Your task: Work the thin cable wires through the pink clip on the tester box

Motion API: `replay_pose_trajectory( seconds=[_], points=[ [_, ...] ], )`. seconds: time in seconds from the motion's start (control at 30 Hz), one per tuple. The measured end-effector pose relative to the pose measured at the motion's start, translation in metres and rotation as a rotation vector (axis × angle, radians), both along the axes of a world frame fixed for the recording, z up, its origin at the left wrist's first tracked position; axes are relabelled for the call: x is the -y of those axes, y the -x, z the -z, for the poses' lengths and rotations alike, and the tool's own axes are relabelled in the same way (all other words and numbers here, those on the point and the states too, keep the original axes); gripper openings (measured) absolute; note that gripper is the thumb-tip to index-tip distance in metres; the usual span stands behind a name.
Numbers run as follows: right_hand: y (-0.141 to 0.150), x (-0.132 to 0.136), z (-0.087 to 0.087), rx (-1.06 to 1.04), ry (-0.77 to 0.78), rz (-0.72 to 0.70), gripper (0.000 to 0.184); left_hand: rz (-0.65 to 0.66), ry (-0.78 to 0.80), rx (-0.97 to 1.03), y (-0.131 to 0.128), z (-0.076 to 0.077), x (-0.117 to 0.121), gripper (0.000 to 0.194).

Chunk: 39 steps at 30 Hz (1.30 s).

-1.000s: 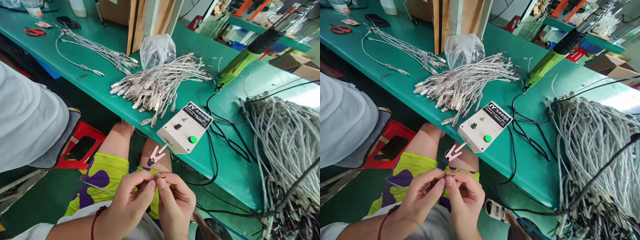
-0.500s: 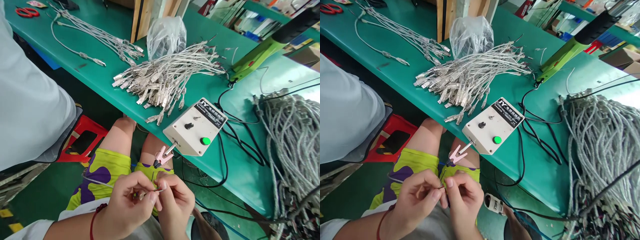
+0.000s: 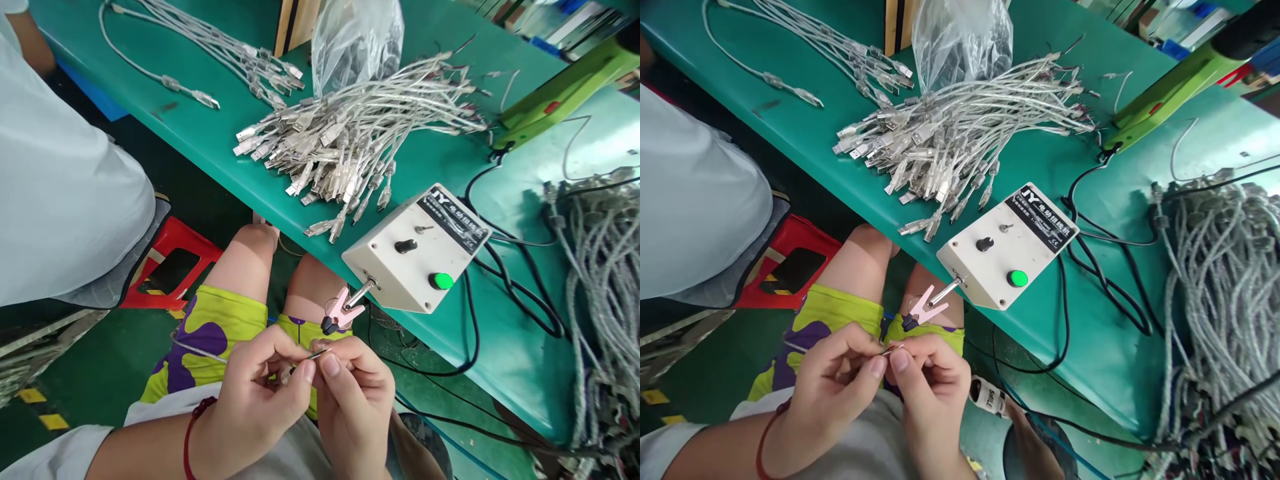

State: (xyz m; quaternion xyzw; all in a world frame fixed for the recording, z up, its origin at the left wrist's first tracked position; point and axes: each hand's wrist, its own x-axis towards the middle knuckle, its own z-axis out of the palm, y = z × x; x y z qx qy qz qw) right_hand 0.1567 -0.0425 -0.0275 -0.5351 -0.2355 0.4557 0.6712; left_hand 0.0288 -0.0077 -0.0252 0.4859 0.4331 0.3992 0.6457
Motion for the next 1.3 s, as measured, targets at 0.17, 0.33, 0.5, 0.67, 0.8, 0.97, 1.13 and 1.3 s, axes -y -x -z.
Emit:
replay_pose_trajectory(
  seconds=[0.17,0.33,0.5,0.67,0.8,0.97,1.13,1.3],
  points=[
    [0.001,-0.001,0.001,-0.126,0.054,0.005,0.023,-0.042,-0.02,0.026,-0.002,0.006,0.003,0.015],
    [0.003,0.001,0.003,-0.192,0.073,-0.022,0.021,-0.052,-0.094,0.027,-0.003,0.011,0.005,0.017],
    [0.002,-0.009,0.009,-0.195,0.033,-0.006,0.04,-0.059,-0.173,0.061,-0.002,0.013,0.004,0.021],
    [-0.009,-0.029,0.012,-0.382,0.088,-0.027,0.052,-0.074,-0.252,0.051,-0.005,0.014,0.002,0.021],
    [-0.016,-0.038,0.009,-0.444,0.023,-0.129,0.048,-0.106,-0.327,0.01,-0.008,0.019,0.0,0.018],
    [-0.016,-0.04,0.007,-0.46,-0.016,-0.103,0.034,-0.137,-0.393,-0.024,-0.011,0.022,-0.003,0.019],
    [-0.018,-0.038,0.006,-0.423,0.052,-0.101,0.037,-0.127,-0.414,-0.021,-0.013,0.024,-0.006,0.02],
    [-0.019,-0.042,0.004,-0.425,0.042,-0.096,0.034,-0.145,-0.416,-0.044,-0.016,0.027,-0.007,0.023]
  ],
)
